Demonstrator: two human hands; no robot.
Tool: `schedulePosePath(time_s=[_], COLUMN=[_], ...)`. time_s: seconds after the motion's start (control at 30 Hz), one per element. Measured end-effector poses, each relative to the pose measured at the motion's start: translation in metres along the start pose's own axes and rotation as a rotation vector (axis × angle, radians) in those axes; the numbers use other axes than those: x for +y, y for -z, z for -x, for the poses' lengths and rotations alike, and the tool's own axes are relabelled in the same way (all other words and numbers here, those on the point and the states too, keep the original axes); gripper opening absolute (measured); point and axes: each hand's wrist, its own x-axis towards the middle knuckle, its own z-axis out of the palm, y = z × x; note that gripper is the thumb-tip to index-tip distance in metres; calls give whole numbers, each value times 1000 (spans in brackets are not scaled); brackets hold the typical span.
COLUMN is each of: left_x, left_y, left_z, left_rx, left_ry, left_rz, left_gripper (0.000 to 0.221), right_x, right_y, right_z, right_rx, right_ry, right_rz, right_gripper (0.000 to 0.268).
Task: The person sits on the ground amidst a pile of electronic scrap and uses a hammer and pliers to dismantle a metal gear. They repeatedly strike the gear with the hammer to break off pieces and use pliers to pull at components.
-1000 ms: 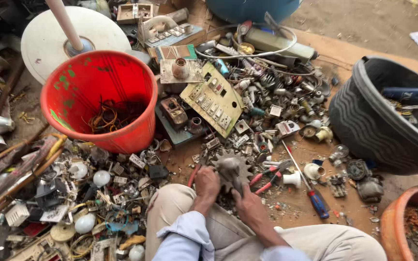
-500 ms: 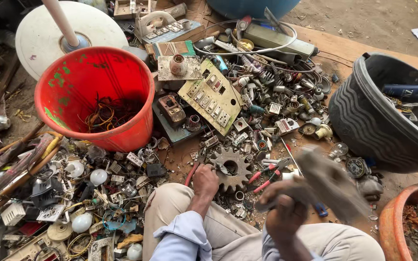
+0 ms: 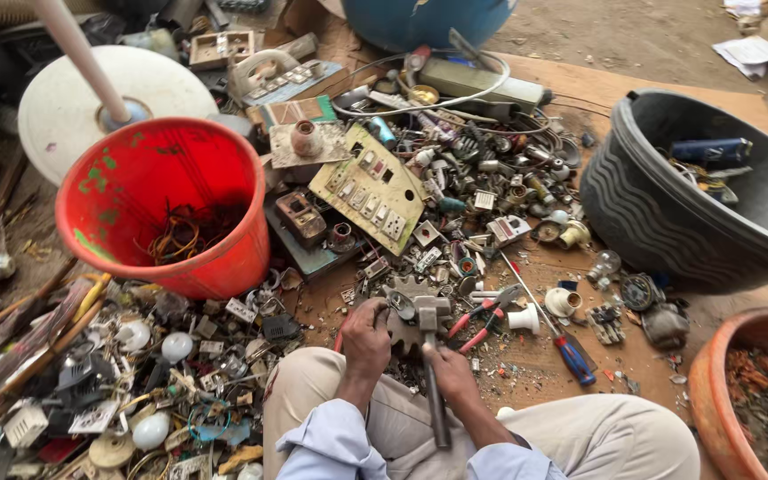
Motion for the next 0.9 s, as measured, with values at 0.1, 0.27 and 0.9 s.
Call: schedulePosePath(time_s=[0.1,0.27,0.9], left_x=[13,55,-14], left_y=[3,13,-16], left_z=[3,1,2], left_rx=[-84,-300,-262], left_ry=[-22,-419,890], left_rz=[85,49,1095], left_gripper=[17,18,25], right_x=[-17,-23,-70], right_y=[13,11,212], right_z=[5,-20,28], right_rx=[352,-130,305], right_ry=[167,-136,573], right_rz=[77,-1217,-1488], right_gripper=[23,35,47])
